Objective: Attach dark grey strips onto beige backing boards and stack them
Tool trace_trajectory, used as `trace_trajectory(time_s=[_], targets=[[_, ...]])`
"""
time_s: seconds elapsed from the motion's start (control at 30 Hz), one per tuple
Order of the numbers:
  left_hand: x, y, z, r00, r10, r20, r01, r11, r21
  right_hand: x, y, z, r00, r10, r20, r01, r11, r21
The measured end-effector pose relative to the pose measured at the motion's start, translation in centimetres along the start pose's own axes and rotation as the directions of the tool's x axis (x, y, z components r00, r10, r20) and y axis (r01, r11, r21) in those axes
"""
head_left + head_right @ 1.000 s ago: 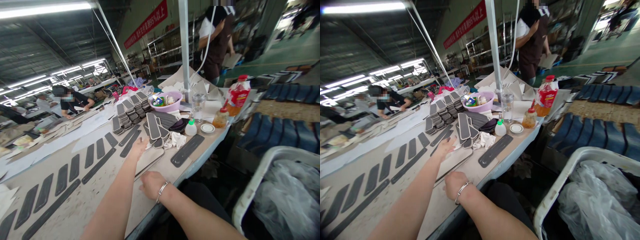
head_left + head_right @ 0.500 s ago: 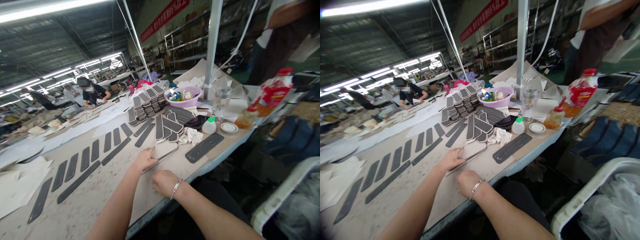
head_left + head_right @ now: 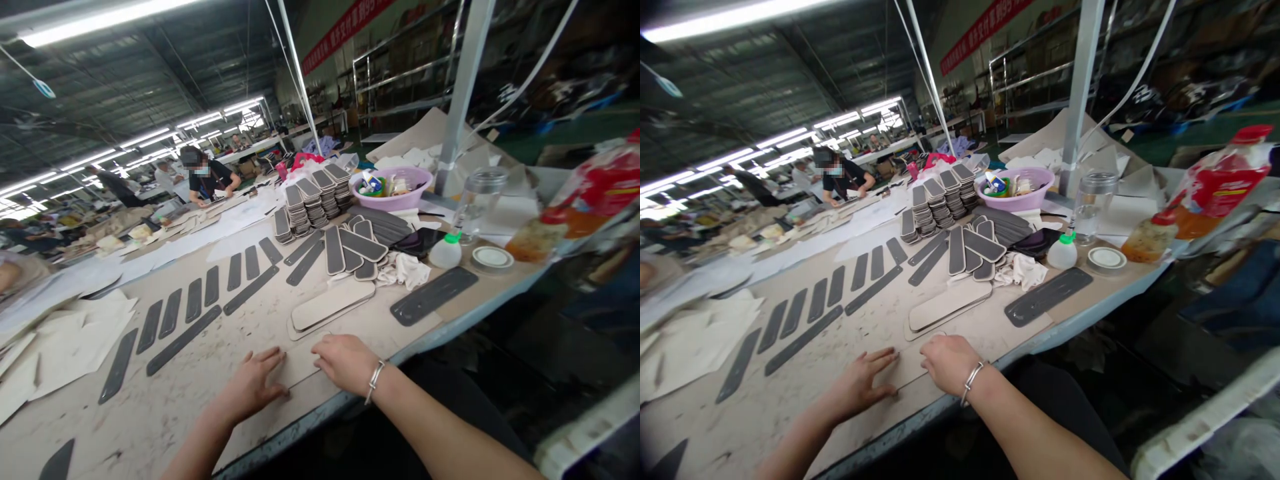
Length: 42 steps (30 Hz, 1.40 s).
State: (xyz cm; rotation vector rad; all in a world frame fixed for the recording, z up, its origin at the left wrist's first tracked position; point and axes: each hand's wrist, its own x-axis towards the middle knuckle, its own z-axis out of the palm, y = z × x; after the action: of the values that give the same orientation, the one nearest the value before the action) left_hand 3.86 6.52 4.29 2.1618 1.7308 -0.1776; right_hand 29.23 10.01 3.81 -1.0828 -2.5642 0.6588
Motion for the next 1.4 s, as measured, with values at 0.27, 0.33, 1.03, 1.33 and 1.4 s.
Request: trace_trajectory(time_s=[0.27,0.33,1.03,1.33,1.4], targets=[[11.2,0.1,-4.6,0.918,-0.056,-0.393,0.149,0.966,0.212,0.3,-0.4,1.1,0.999,-0.013,0.037,0.014,1.000,-0.027],[14.4,-0.2,-4.9,0.932,-0.041,-0.360,0.140,0.957,0.253,0.3,-0.4,1.3,0.998,-0.036,0.049,0.038,0.999,-0.028],[18.5,0.2,-4.8,0.945,0.021,-0.327,0.113,0.915,0.386,0.5,-0.1,1.9,0.997,-0.053,0.051,0.055,0.998,-0.032],[3.0,-0.6,-6.5,0.861,0.117,-0.495,-0.019,0.980,0.198,1.4,2.1,-0.4,0.928,0.255,-0.270,-0.186,0.948,0.257],[-0.8,-0.2,-6.7,0.854,0.166,-0.493,-0.120,0.985,0.123,1.8,2.8,-0.1,0.883,0.326,-0.337,-0.209,0.917,0.341]])
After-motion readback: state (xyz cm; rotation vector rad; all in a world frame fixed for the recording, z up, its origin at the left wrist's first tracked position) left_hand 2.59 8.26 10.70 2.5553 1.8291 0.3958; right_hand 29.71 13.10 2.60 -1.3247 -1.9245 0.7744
